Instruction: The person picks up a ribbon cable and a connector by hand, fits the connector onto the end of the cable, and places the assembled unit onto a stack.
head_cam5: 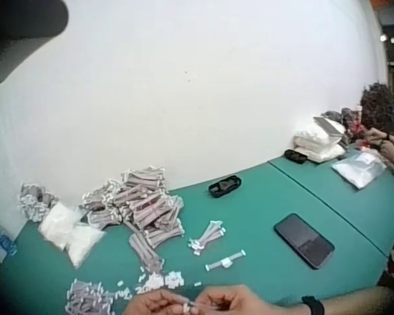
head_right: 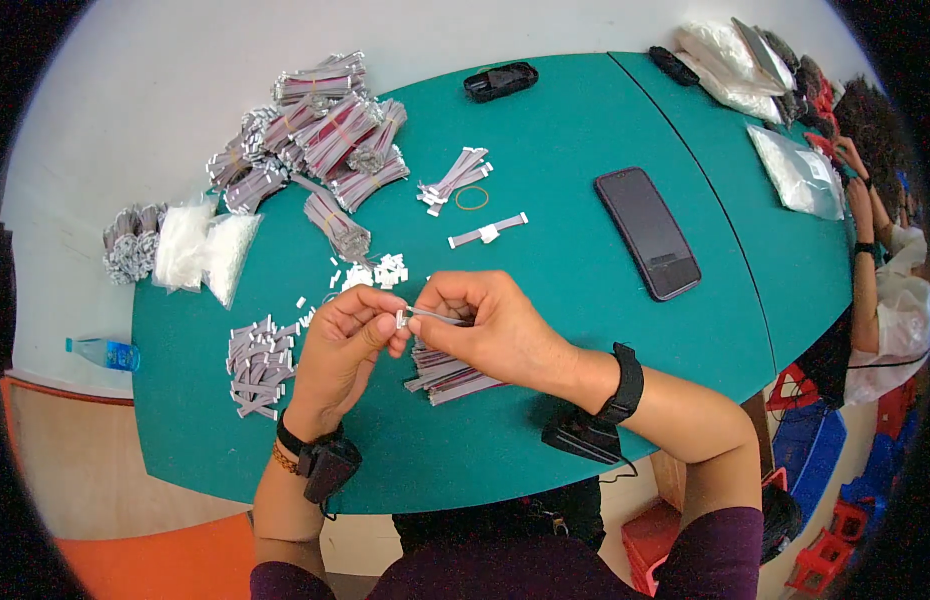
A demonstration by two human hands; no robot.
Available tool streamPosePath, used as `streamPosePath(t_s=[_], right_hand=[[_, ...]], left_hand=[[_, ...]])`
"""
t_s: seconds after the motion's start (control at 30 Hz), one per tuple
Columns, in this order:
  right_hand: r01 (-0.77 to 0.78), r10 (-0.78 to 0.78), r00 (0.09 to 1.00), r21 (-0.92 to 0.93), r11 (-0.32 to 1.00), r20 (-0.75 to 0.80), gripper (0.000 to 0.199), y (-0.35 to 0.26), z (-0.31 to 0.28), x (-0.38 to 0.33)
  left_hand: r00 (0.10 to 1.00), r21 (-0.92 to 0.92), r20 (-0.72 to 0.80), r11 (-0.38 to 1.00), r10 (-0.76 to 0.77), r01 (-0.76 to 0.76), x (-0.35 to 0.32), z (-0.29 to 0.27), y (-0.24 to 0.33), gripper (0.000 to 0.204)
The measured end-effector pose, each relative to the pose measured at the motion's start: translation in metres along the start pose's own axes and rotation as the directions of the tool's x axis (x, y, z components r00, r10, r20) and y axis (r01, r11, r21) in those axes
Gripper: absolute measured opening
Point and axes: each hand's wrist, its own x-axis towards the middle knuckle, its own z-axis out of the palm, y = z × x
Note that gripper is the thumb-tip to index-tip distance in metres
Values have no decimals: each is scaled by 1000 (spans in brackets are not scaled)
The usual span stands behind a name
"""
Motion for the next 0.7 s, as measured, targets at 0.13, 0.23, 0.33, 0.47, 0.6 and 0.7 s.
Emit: streamPosePath(t_s=[0.13,0.23,0.33,0.47,0.6,0.7], right_hand=[[22,-22,1000,8,1000,-5,12,-1,2,0],[31,-30,1000,19,999,-4,12,0,2,0],[31,-31,1000,28,999,-3,11,1,2,0],[32,-32,999,15,999,2,11,0,1,-1],[-15,15,1000,-21,1000,18,9,-1,-1,-1],[-14,15,1000,-20,1000,16,10,-2,-1,-1]], left_hand=[[1000,1,0,1000,-3,3,0,0,0,15],[1000,-1,-4,1000,-5,5,0,0,0,15],[1000,0,-5,1000,-8,8,0,1,1,15],[1000,0,-8,1000,-10,10,0,1,0,15],[1000,-13,-3,1000,-12,12,0,0,0,15],[1000,4,-11,1000,-14,14,-1,1,1,15]])
